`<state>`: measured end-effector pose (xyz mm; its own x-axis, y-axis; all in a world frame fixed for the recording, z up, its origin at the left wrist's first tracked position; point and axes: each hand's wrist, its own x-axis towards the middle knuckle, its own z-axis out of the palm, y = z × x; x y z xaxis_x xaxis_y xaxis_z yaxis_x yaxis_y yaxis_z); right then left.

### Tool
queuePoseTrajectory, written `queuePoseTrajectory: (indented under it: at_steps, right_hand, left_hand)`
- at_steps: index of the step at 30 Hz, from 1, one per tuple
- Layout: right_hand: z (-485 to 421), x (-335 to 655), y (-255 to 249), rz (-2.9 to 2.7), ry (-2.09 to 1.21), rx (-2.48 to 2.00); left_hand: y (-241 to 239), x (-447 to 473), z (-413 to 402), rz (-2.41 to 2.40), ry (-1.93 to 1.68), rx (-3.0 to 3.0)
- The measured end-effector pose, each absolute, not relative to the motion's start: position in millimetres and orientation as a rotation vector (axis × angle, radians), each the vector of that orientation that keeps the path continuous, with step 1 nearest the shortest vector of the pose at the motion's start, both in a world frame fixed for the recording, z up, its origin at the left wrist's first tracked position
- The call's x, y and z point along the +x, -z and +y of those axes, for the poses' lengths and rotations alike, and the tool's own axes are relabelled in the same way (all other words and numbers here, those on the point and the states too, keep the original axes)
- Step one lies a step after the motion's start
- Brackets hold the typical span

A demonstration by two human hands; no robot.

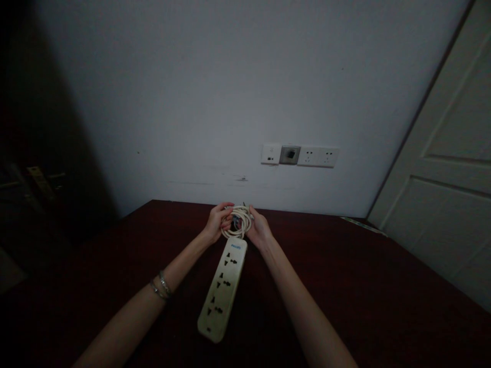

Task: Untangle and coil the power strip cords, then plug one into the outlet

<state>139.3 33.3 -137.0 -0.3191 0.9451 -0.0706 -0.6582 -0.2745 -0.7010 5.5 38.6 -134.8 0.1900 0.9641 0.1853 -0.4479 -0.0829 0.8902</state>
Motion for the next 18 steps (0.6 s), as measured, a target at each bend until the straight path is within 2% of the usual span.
queuePoseTrajectory:
  at_steps: [9, 15, 18]
  right_hand:
    - [20.3, 144.1, 133.1, -1.163, -1.422, -0.963]
    - [26.8, 151.3, 134.7, -1.15, -1.403, -0.96]
    - [29.1, 153.4, 133.9, -1.101, -1.39, -0.944]
  left_hand:
    - [147.5, 3.2, 54.3, 0.879, -1.336, 1.186]
    - [154.0, -6.0, 63.3, 0.795, -1.279, 1.277]
    - [154.5, -16.2, 62.1, 0.729, -1.089, 1.308]
